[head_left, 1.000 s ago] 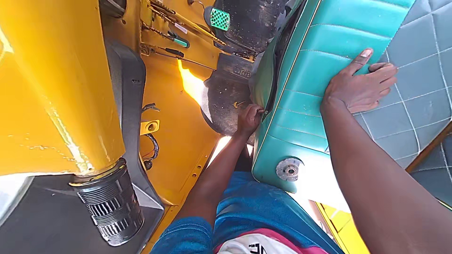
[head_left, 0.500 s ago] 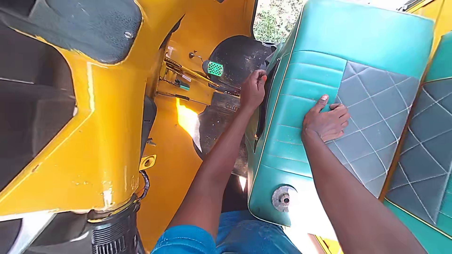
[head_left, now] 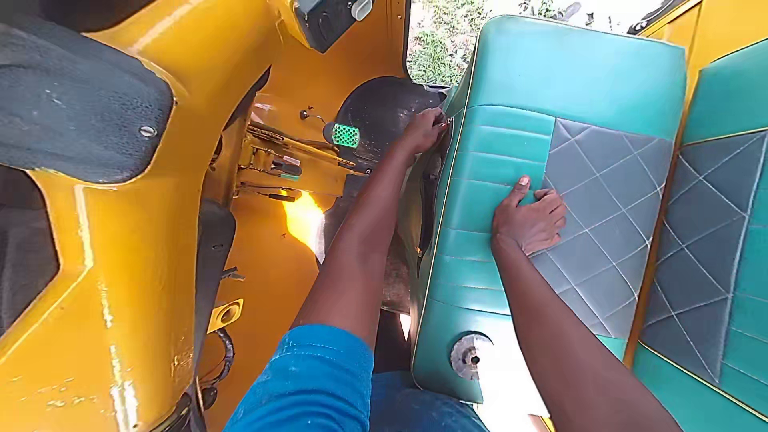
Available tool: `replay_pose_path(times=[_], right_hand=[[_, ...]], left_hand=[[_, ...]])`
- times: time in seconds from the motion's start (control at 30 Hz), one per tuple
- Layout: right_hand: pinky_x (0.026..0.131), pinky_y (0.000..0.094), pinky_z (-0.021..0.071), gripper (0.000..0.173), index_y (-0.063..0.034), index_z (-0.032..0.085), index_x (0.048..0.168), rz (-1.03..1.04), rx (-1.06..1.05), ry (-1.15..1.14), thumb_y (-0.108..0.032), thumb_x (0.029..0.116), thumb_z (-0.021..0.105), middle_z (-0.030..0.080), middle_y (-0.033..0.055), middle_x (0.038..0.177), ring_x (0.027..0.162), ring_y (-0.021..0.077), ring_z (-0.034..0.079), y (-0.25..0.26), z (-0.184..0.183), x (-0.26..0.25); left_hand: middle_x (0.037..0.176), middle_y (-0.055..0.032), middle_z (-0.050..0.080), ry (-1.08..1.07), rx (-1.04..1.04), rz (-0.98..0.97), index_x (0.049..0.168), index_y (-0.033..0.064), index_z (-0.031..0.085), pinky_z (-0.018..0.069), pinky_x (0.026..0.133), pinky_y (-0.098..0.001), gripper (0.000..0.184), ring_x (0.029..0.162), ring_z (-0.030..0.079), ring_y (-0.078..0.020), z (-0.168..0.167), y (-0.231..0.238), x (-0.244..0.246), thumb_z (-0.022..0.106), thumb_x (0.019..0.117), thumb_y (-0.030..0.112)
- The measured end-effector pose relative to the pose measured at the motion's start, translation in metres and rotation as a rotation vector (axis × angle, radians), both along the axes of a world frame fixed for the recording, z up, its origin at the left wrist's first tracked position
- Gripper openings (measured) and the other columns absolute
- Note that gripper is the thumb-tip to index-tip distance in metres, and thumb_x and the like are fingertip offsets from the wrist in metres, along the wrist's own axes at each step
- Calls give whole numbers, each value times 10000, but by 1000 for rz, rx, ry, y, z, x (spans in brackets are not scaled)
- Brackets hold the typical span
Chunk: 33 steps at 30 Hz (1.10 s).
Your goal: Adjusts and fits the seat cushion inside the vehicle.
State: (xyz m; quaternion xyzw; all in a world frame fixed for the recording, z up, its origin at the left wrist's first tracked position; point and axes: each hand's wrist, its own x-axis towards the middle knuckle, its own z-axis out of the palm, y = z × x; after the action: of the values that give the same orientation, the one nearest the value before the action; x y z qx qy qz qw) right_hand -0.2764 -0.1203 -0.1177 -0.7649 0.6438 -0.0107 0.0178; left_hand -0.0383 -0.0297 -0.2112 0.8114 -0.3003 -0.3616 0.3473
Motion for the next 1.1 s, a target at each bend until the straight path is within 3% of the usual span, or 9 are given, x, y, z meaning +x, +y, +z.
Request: replay_pose_path(times=[0.1,0.27,0.47,0.63,0.77,0.9,0.97,1.03,1.1], right_hand=[[920,506,465,588,-191,622,1130,-1,-4,14,-694,987,352,634,64,1202,1220,278,592,-1,-1,0],[920,509,465,596,-189,620,1133,8,-7,18,-694,993,336,632,63,1213,1221,274,594,-1,-3,-1],[918,505,467,604,-189,613,1148,12,10,5,-698,994,327,625,68,1221,1216,276,593,-2,-2,-2],[920,502,457,624,-201,614,1156,8,2,-1,-727,980,327,618,60,1225,1229,277,578,-1,-2,-1],[913,496,453,619,-209,617,1147,9,0,-17,-731,977,332,621,53,1220,1224,273,582,0,-2,0],[916,494,450,638,-217,616,1155,16,19,-51,-755,965,332,617,44,1234,1224,270,582,0,-1,-1],[950,510,443,685,-212,608,1198,7,43,-69,-780,949,317,604,57,1287,1262,279,564,-4,1,-4],[1016,549,421,741,-190,596,1277,16,106,-110,-783,946,299,581,95,1372,1328,307,530,-2,8,-3],[1058,565,387,761,-181,591,1303,31,141,-176,-782,943,295,566,108,1400,1362,317,500,0,11,-5]], left_hand=[[1259,-213,646,-253,135,-72,1258,-8,617,493,1043,-526,300,1209,631,-360,10,5,-16,446,1078,161],[1166,-206,678,-553,162,-32,1216,-11,658,540,930,-524,267,1125,656,-384,9,19,-53,497,1008,38],[1104,-181,701,-543,191,17,1145,5,691,563,863,-509,228,1043,685,-363,22,47,-97,521,992,15],[1131,-176,715,-386,287,176,1164,5,702,548,950,-498,244,1100,683,-349,51,86,-163,509,1017,35],[1138,-172,715,-266,397,236,1149,3,706,551,946,-499,219,1098,675,-351,74,114,-228,581,969,-6],[1138,-164,722,-224,383,344,1181,7,699,533,981,-492,274,1105,682,-330,98,147,-270,525,1056,178],[1167,-140,713,-182,259,368,1215,25,680,527,992,-487,376,1126,672,-300,124,154,-302,545,1039,328],[1306,-129,661,-105,130,269,1264,60,666,505,1042,-474,504,1238,614,-288,155,157,-344,616,980,473],[1505,-130,519,-104,148,127,1401,136,602,446,1080,-534,704,1392,474,-341,179,150,-389,733,850,554]])
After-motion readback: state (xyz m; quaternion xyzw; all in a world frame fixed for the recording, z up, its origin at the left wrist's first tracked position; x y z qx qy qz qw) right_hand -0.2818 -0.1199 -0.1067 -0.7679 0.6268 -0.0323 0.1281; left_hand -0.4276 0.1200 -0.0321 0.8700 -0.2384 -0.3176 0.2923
